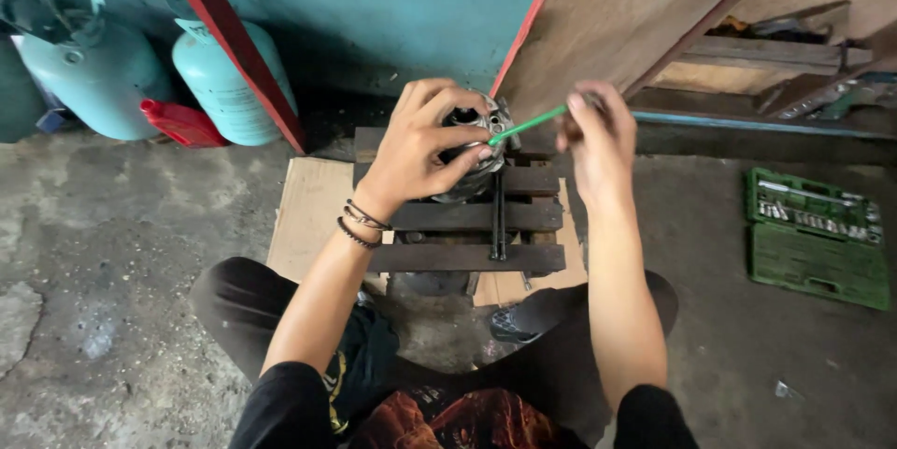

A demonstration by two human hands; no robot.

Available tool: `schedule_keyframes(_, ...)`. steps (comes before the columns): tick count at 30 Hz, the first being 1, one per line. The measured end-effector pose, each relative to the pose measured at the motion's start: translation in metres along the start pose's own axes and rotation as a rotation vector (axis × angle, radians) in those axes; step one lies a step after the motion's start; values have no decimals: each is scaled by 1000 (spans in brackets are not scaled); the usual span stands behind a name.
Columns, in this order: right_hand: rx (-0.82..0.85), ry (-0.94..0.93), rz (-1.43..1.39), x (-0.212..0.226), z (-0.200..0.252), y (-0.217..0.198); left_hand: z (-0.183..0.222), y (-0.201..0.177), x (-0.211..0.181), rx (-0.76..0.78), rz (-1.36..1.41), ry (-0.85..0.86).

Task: Inspecting and cleaning the internal holes of a mechanical hub using a small probing tool

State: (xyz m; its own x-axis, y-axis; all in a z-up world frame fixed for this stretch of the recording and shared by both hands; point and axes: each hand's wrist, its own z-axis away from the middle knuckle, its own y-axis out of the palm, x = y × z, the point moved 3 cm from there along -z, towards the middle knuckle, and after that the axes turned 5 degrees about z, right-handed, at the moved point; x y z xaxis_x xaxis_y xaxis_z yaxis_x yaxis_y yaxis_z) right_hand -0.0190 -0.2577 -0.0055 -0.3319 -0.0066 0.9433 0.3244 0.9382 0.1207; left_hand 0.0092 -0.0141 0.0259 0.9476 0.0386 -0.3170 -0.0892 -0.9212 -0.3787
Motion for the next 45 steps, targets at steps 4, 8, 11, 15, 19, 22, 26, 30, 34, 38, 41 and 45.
schedule_keyframes(4,96,-57,59,11,-35,44,-2,-3,-8,-12,-6,0)
schedule_keyframes(8,331,-36,394,16,-50,78,-8,-8,-18,47,-42,-112)
schedule_keyframes(11,429,11,308,11,-54,92,-6,-7,-17,37,-52,-99)
schedule_keyframes(15,456,34,224,16,-53,97,-7,-9,-20,24,-44,-82)
schedule_keyframes(19,392,62,231,20,-51,82,-8,-10,-21,36,-22,-87)
schedule_keyframes(22,326,99,195,13,-52,58,-4,-9,-17,26,4,-108)
schedule_keyframes(26,165,23,153,5,-36,10,3,-3,-4,-37,13,-76)
schedule_keyframes(30,43,-18,46,13,4,-34,2,-2,-2,-61,5,-4)
schedule_keyframes(34,16,-31,54,17,55,-60,2,0,-2,-26,15,-15)
schedule_keyframes(38,-2,-50,17,21,97,-68,-1,-1,-3,-8,11,-7)
schedule_keyframes(41,45,-53,101,33,117,-59,-2,-2,-4,0,9,-9)
schedule_keyframes(45,203,-113,221,59,140,-22,-3,-3,-8,9,22,-17)
